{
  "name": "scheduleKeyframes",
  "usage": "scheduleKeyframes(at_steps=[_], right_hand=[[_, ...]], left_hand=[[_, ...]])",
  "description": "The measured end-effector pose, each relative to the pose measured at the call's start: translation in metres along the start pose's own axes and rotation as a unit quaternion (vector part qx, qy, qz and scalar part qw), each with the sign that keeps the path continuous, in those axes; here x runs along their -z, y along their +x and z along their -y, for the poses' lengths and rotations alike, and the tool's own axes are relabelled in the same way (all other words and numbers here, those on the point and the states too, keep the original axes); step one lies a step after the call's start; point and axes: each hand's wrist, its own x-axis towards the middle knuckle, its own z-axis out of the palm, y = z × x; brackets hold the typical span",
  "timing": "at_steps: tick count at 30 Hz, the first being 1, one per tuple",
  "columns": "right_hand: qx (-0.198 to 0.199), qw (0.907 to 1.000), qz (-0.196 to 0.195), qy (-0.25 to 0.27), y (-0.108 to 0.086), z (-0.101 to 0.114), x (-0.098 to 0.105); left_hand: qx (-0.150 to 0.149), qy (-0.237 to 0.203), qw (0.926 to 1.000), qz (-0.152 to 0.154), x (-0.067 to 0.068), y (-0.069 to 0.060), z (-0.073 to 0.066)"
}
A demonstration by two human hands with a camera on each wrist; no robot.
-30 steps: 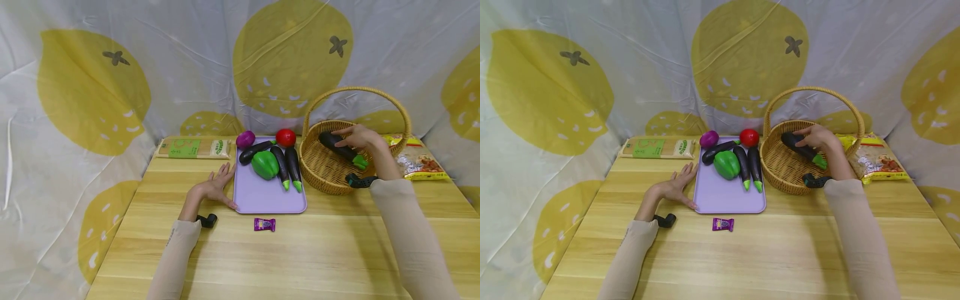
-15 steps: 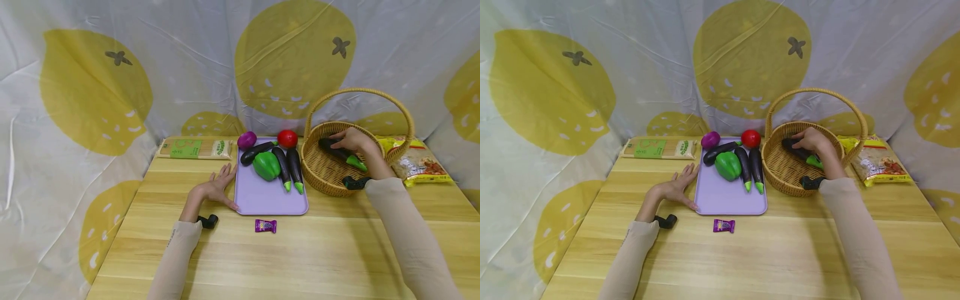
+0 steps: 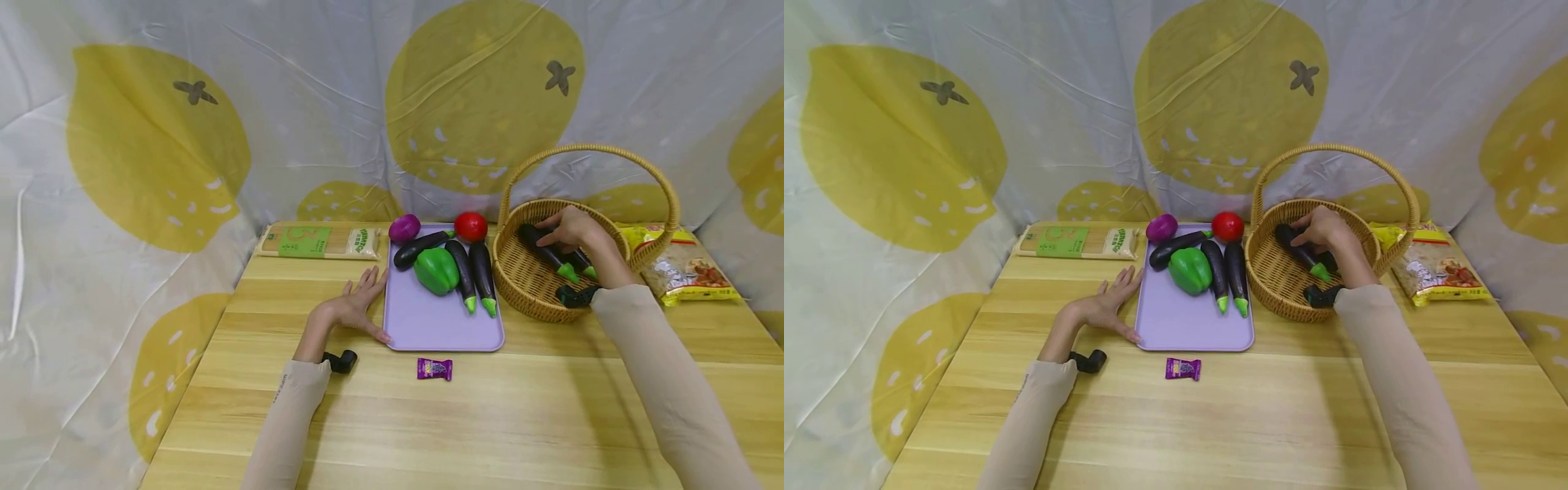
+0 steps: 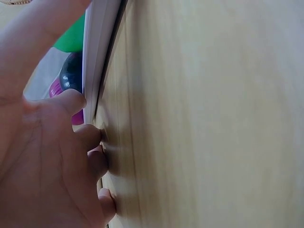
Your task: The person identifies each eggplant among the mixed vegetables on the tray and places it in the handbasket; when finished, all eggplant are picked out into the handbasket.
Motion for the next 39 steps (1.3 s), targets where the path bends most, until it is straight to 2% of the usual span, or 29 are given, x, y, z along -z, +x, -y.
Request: scheduleKeyframes(at_steps=[7, 13, 19, 22, 25, 29, 34, 39], right_hand=[[-0.002, 0.9999, 0.008, 0.011, 0.000, 0.001, -0.001], [0.020, 0.9996, 0.021, 0.000, -0.014, 0.011, 0.005], [0.096, 0.9951, -0.013, -0.020, -0.041, 0.040, 0.005], [0.142, 0.9887, -0.032, -0.036, -0.053, 0.058, -0.001], [0.178, 0.9828, -0.041, -0.026, -0.057, 0.075, -0.014], [0.196, 0.9797, -0.042, 0.010, -0.048, 0.094, -0.035], [0.198, 0.9776, -0.036, 0.063, -0.025, 0.107, -0.066], [0.200, 0.9767, -0.029, 0.073, -0.001, 0.111, -0.093]], left_hand=[[0.001, -0.003, 1.0000, 0.003, 0.000, -0.001, 0.000], [-0.002, -0.003, 1.0000, 0.002, 0.000, 0.000, 0.000], [-0.001, -0.004, 1.0000, 0.003, 0.000, -0.001, 0.001], [0.001, -0.003, 1.0000, 0.005, 0.000, -0.001, 0.001], [-0.001, -0.002, 1.0000, 0.003, 0.000, -0.001, 0.002], [-0.004, -0.003, 1.0000, 0.000, 0.001, -0.001, 0.001], [-0.006, -0.001, 1.0000, -0.003, 0.001, -0.002, 0.000], [-0.004, 0.003, 1.0000, -0.003, 0.001, -0.002, -0.002]])
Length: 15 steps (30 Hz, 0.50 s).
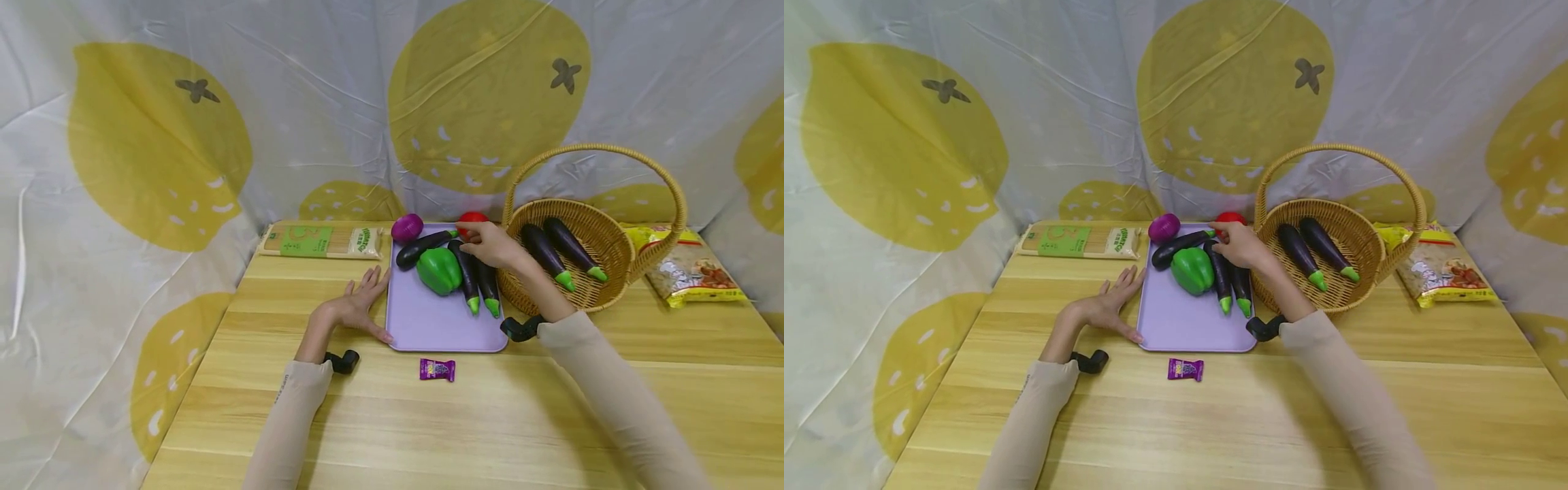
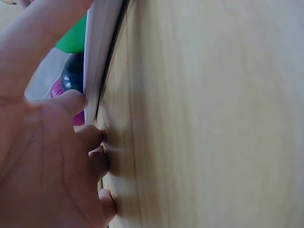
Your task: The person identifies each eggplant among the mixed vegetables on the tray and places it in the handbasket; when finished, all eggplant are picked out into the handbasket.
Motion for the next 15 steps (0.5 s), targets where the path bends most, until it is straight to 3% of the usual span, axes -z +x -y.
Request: scheduleKeyframes(at_steps=[15], right_hand=[[-0.045, 0.9935, -0.063, -0.083, 0.014, 0.000, -0.034]], left_hand=[[0.000, -0.004, 1.0000, -0.001, 0.000, 0.000, 0.001]])
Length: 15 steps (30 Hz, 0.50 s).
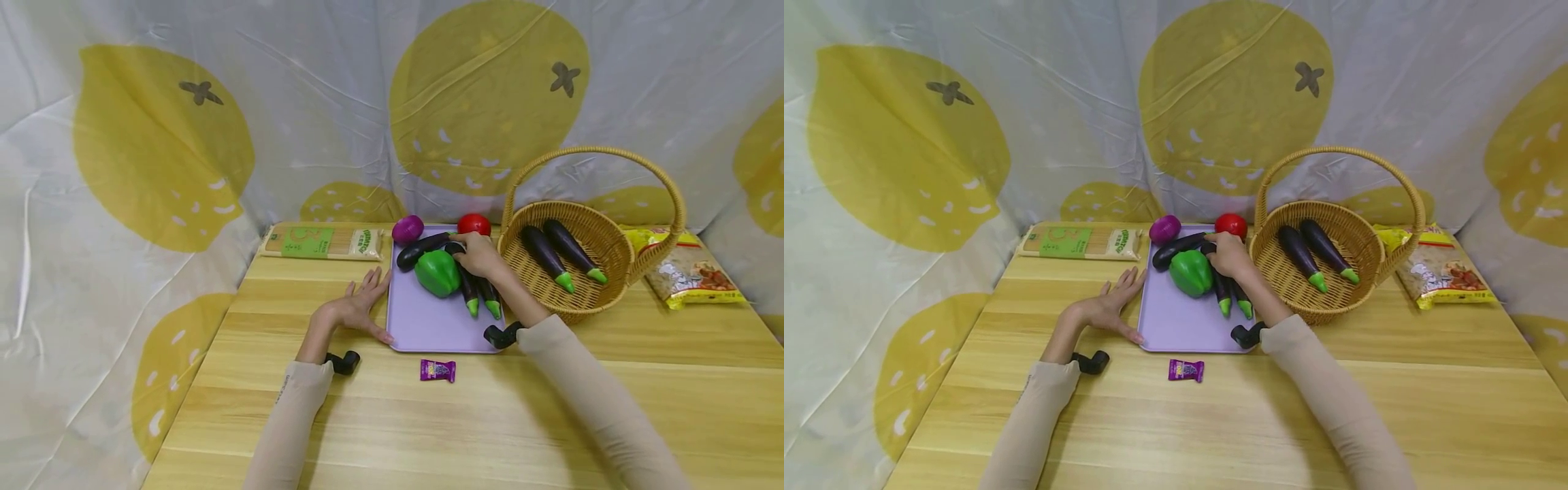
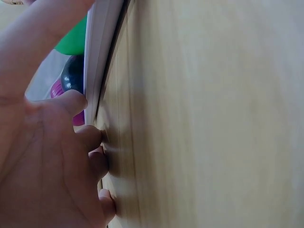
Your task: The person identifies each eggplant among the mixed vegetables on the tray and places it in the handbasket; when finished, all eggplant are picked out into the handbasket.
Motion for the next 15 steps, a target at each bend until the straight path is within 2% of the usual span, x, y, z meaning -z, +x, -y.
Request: scheduleKeyframes(at_steps=[5, 15], right_hand=[[-0.001, 1.0000, -0.004, -0.002, -0.003, 0.004, -0.002], [-0.007, 0.9993, -0.003, 0.038, -0.012, 0.004, -0.012]], left_hand=[[-0.002, 0.005, 1.0000, -0.001, 0.000, 0.000, -0.002], [-0.003, 0.002, 1.0000, 0.000, -0.001, 0.001, 0.000]])
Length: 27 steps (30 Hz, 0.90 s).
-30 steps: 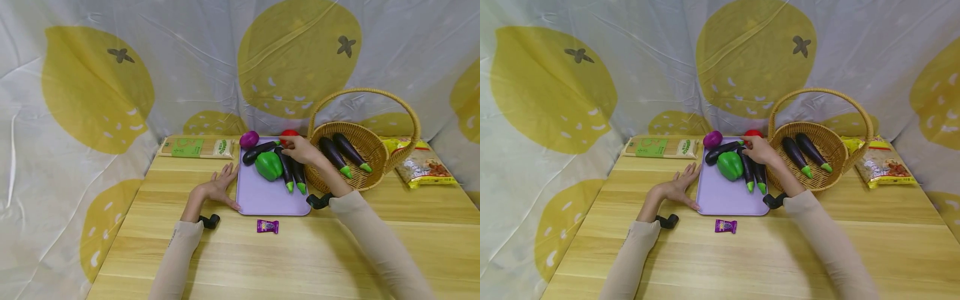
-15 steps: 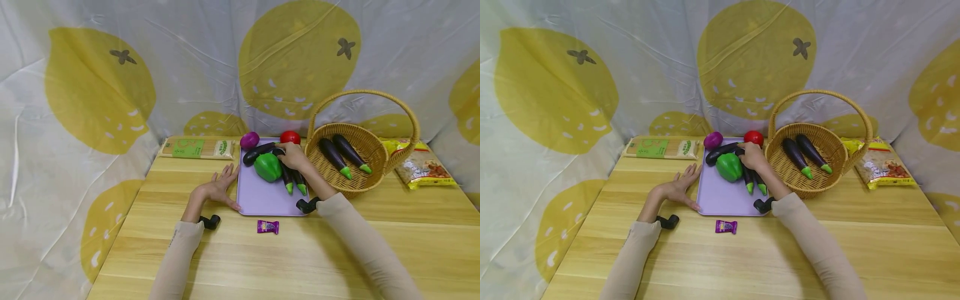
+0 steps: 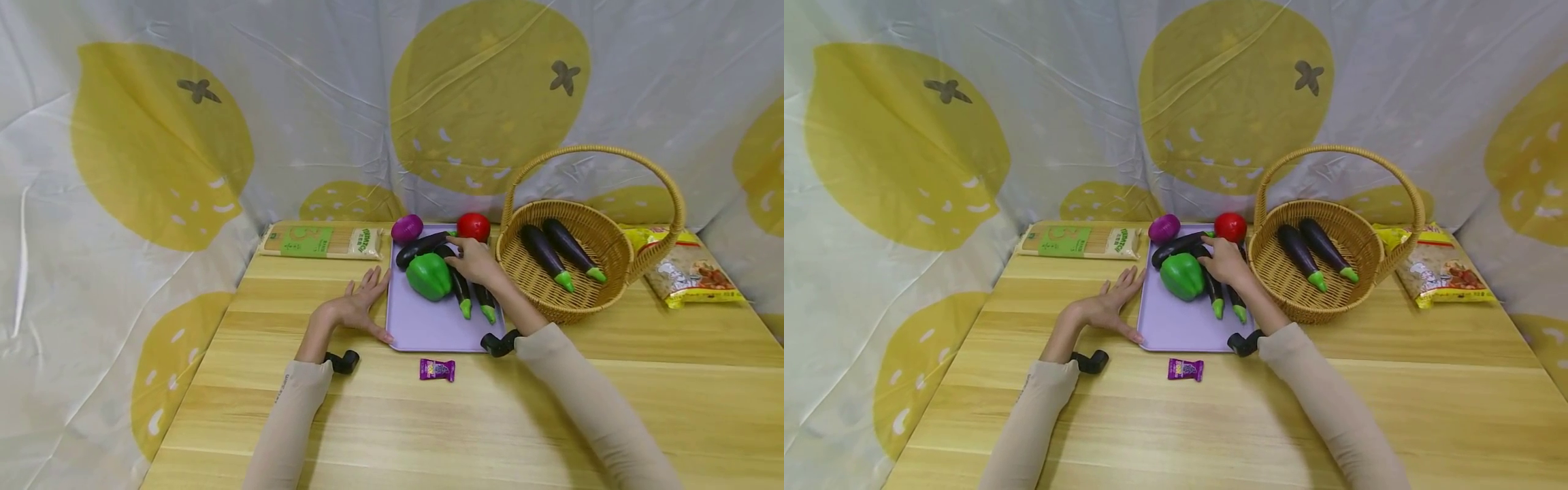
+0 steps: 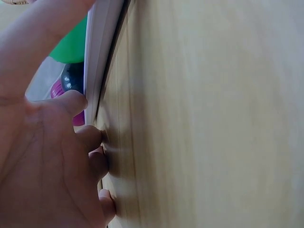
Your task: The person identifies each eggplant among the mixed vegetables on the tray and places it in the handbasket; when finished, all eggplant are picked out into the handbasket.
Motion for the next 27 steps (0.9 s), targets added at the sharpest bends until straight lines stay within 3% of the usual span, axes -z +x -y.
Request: scheduleKeyframes(at_steps=[12, 27], right_hand=[[-0.028, 0.9968, -0.025, 0.071, -0.002, -0.008, -0.017], [-0.031, 0.9974, -0.028, 0.059, 0.000, -0.006, -0.020]], left_hand=[[-0.002, 0.002, 1.0000, 0.000, 0.001, 0.000, 0.001], [0.001, 0.002, 1.0000, 0.000, 0.001, 0.000, 0.000]])
